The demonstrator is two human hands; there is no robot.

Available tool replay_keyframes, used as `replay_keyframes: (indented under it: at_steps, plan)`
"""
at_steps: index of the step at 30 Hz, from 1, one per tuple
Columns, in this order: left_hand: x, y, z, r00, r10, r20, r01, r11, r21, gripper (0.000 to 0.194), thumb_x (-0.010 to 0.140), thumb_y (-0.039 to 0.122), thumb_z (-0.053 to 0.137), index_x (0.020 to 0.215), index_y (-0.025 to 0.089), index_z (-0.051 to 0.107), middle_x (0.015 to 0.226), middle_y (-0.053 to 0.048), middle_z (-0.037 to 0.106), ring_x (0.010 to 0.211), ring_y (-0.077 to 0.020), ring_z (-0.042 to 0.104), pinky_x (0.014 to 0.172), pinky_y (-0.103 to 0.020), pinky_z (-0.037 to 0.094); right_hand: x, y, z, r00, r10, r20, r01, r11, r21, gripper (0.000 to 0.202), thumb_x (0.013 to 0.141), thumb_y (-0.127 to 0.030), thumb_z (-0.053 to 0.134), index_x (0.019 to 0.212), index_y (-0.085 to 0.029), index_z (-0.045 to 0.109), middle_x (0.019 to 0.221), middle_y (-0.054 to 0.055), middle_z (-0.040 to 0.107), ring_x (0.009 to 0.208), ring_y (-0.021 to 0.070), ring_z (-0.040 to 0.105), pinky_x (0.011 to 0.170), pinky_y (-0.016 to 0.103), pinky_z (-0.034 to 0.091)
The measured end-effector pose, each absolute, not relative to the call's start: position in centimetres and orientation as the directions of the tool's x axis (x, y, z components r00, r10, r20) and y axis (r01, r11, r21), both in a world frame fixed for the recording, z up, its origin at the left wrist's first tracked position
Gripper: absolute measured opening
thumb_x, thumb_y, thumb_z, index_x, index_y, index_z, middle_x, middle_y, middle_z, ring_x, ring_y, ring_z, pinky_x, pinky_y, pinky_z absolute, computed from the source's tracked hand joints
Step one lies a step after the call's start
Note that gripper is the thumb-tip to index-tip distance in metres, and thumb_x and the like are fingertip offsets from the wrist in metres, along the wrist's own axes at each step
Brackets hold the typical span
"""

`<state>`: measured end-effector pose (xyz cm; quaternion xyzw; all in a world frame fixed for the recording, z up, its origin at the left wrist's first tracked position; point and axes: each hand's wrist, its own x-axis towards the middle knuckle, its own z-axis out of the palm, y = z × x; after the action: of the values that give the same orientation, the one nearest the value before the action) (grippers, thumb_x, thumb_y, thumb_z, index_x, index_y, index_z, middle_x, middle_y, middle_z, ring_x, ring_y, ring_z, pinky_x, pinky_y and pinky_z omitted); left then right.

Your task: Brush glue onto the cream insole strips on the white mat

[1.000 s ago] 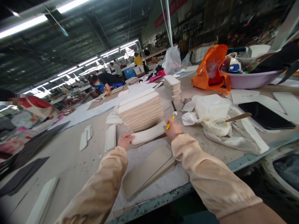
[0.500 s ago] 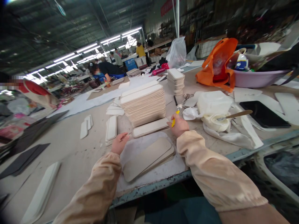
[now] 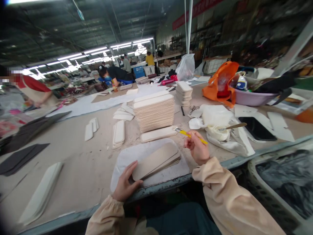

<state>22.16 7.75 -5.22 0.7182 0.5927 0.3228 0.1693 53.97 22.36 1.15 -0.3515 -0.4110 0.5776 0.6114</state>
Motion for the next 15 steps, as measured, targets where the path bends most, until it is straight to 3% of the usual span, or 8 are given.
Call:
replay_keyframes:
  at_steps: [3,7,12,15]
  plan:
    - [21.8,8.1,-5.5,0.099,0.952,0.289,0.743,-0.264,0.615,0.063,0.076,0.04,0.066,0.133,0.021,0.046,0.136,-0.013,0.049,0.126,-0.0295,0.046,0.105,-0.048,0.04,55.1,21.5,1.8,-0.008,1.0,0.028,-0.56,0.019,-0.828,0.028,0.077,-0.05,0.057,0.082,-0.023,0.051,0.044,-0.008,0.036,0.039,0.009,0.034,0.041,0.02,0.033]
    - [21.1,8.4,-6.2,0.063,0.941,0.332,0.768,-0.258,0.586,0.063,0.075,0.04,0.065,0.132,0.02,0.046,0.137,-0.012,0.05,0.125,-0.0301,0.048,0.104,-0.048,0.041,58.3,20.9,2.3,0.179,0.984,0.02,-0.499,0.108,-0.86,0.027,0.078,-0.047,0.052,0.085,-0.021,0.054,0.043,-0.008,0.033,0.038,0.009,0.031,0.04,0.021,0.03]
    - [20.8,8.6,-7.0,0.036,0.941,0.337,0.805,-0.227,0.548,0.066,0.071,0.045,0.067,0.129,0.018,0.05,0.129,-0.012,0.055,0.12,-0.0306,0.052,0.102,-0.048,0.044,64.5,20.6,3.3,0.462,0.859,0.222,-0.097,0.298,-0.95,0.038,0.083,-0.052,0.047,0.089,-0.017,0.06,0.044,-0.006,0.039,0.04,0.0095,0.033,0.041,0.023,0.029]
    - [21.0,8.6,-6.9,0.028,0.935,0.354,0.815,-0.227,0.534,0.064,0.071,0.046,0.066,0.127,0.017,0.052,0.127,-0.012,0.056,0.118,-0.0301,0.054,0.1,-0.046,0.046,67.8,21.5,4.5,0.462,0.814,0.353,0.291,0.236,-0.927,0.044,0.085,-0.055,0.041,0.089,-0.016,0.061,0.044,-0.005,0.04,0.041,0.0106,0.037,0.043,0.024,0.032]
